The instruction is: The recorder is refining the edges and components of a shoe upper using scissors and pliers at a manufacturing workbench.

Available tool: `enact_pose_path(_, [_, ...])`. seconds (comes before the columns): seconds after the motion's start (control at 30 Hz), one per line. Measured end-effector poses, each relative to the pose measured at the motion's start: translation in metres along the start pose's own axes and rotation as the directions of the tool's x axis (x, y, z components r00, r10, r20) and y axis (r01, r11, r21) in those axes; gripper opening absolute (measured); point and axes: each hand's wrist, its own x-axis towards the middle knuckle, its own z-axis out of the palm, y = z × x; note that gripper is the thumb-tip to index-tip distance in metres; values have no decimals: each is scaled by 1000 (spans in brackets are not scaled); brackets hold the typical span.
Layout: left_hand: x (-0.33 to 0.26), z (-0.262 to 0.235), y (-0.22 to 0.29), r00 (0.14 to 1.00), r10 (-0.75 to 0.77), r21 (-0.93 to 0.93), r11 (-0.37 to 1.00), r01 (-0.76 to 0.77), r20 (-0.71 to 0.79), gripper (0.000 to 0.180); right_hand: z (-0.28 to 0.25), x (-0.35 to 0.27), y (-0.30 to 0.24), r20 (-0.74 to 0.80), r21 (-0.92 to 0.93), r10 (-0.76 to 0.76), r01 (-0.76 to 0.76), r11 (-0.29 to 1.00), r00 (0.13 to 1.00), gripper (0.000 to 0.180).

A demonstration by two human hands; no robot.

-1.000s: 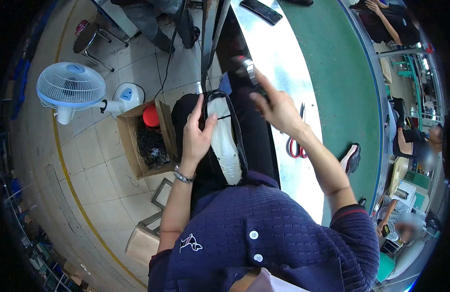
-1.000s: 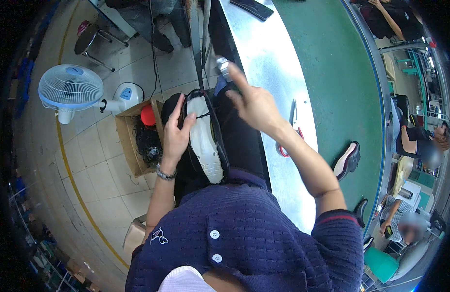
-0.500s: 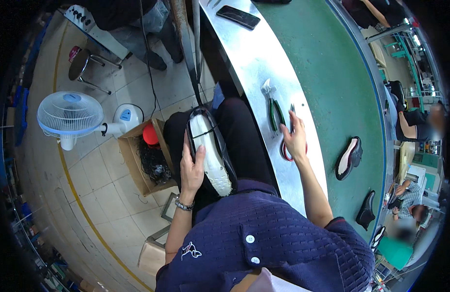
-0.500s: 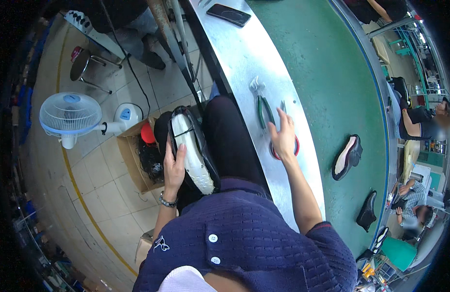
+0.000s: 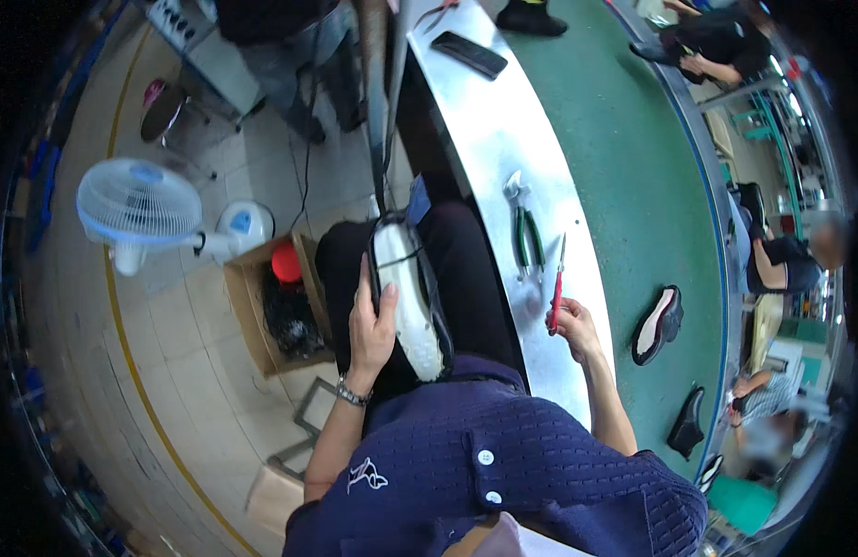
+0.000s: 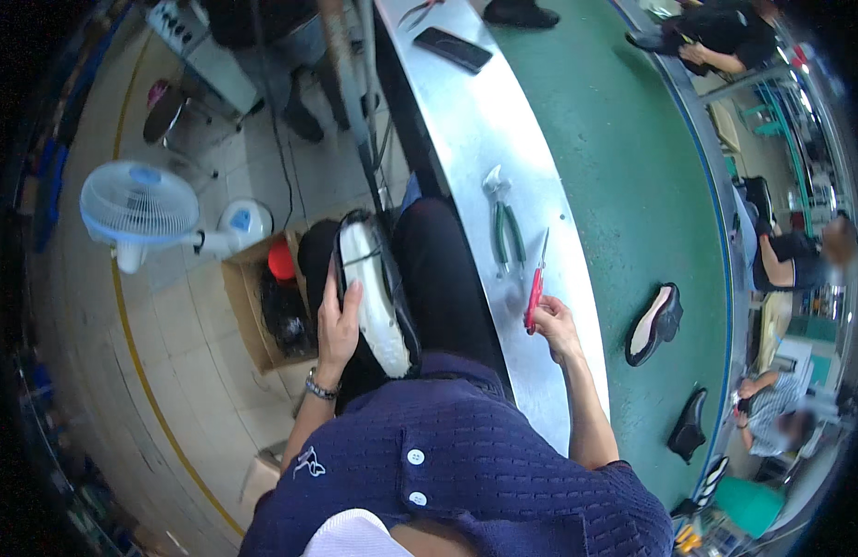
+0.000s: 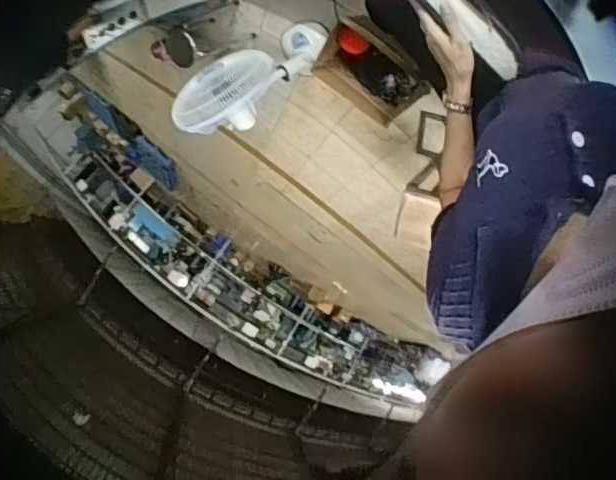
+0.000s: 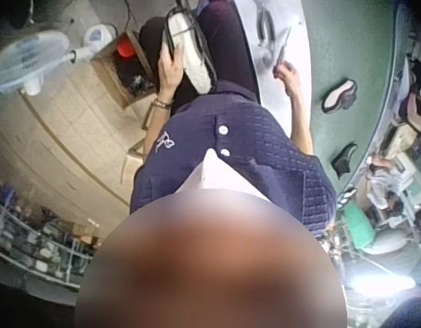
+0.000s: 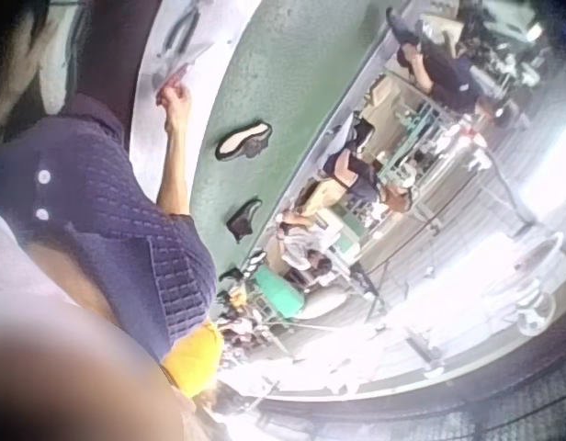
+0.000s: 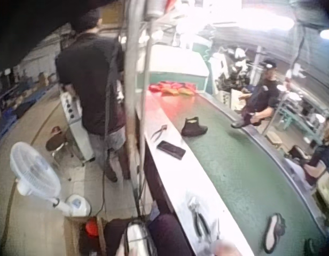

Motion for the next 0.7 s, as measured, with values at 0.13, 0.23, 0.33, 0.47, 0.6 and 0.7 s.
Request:
enact_pose_path(0.13, [-14,9,-4,996,-50,54,997,54,-78,61,35,-47,-32,381,-36,-92,115,993,920,39])
enact_pose_path(0.23, [-16,13,-8,994,-30,52,998,36,-108,60,65,-75,-53,583,-136,2,95,986,813,66])
enact_pose_path(0.33, [-13,12,-11,994,-36,52,998,41,-107,59,86,-93,-66,727,-260,84,160,952,681,82])
enact_pose_path(0.47, [-10,11,-10,991,65,81,995,-56,-121,55,113,-102,-76,729,-322,174,108,941,662,71])
enact_pose_path(0.6, [-11,14,-7,992,32,42,999,-27,-125,53,139,-97,-82,702,-342,199,78,937,684,61])
enact_pose_path(0.7, [-11,13,-8,993,5,22,1000,-3,-121,53,153,-94,-80,661,-380,205,87,921,722,61])
